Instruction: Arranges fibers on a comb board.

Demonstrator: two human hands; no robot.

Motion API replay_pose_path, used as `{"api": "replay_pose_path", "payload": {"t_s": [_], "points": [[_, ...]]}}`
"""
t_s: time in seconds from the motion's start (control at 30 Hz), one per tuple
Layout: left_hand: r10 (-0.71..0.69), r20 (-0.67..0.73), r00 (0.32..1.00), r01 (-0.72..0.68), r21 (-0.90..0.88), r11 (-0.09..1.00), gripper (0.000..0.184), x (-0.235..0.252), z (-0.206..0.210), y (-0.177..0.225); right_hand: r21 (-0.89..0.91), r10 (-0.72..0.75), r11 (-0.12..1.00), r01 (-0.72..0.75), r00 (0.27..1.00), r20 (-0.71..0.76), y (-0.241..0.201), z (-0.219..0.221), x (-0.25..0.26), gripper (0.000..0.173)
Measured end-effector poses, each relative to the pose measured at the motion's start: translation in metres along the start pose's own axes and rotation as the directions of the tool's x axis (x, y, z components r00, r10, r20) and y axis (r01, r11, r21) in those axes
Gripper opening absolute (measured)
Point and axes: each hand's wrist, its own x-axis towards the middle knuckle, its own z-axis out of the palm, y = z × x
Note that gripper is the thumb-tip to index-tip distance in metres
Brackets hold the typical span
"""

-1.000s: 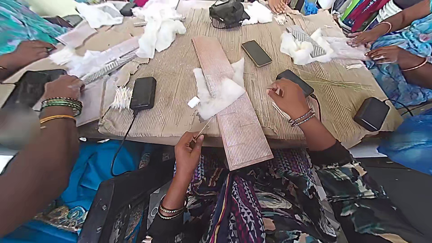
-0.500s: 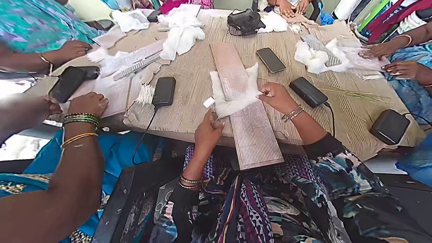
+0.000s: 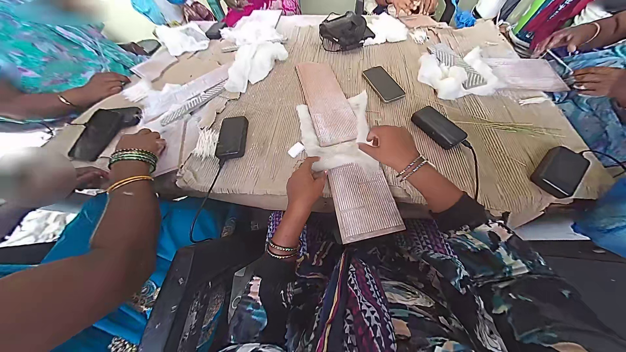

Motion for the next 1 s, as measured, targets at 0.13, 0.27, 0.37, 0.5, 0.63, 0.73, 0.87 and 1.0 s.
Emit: {"api": "replay_pose_path", "payload": {"t_s": [0.13, 0.27, 0.37, 0.5, 0.63, 0.73, 0.87, 1.0], "points": [[0.079, -0.112, 0.991, -0.082, -0.021, 0.996, 0.019, -0.007, 0.000, 0.000, -0.119, 0.122, 0.987, -0.109, 0.986, 0.114, -0.012, 0.009, 0.006, 0.024], [0.246, -0.175, 0.953, -0.250, 0.004, 0.968, 0.013, -0.021, 0.007, -0.020, 0.048, 0.211, 0.976, -0.214, 0.975, 0.064, 0.021, -0.013, -0.010, 0.024], [0.431, -0.213, 0.877, -0.426, 0.072, 0.902, 0.010, -0.025, 0.017, -0.038, -0.057, 0.377, 0.926, -0.373, 0.915, 0.144, 0.051, -0.022, -0.005, 0.027], [0.521, -0.238, 0.819, -0.502, 0.140, 0.853, 0.011, -0.030, 0.021, -0.052, -0.147, 0.246, 0.956, -0.254, 0.966, -0.076, 0.053, -0.011, -0.014, 0.024], [0.490, -0.272, 0.828, -0.474, 0.126, 0.872, 0.013, -0.035, 0.018, -0.057, -0.002, -0.238, 0.970, 0.243, 0.951, -0.198, 0.028, 0.010, -0.031, 0.027], [0.444, -0.291, 0.848, -0.436, 0.096, 0.895, 0.014, -0.037, 0.014, -0.056, -0.003, -0.435, 0.900, 0.435, 0.899, -0.056, 0.012, 0.028, -0.038, 0.035], [0.367, -0.320, 0.873, -0.378, 0.028, 0.925, 0.011, -0.039, 0.008, -0.055, -0.086, -0.448, 0.892, 0.443, 0.894, -0.036, 0.008, 0.045, -0.043, 0.019], [0.336, -0.348, 0.875, -0.359, -0.003, 0.933, 0.011, -0.041, 0.008, -0.051, -0.130, -0.445, 0.888, 0.441, 0.896, -0.001, 0.005, 0.050, -0.046, 0.009]]}}
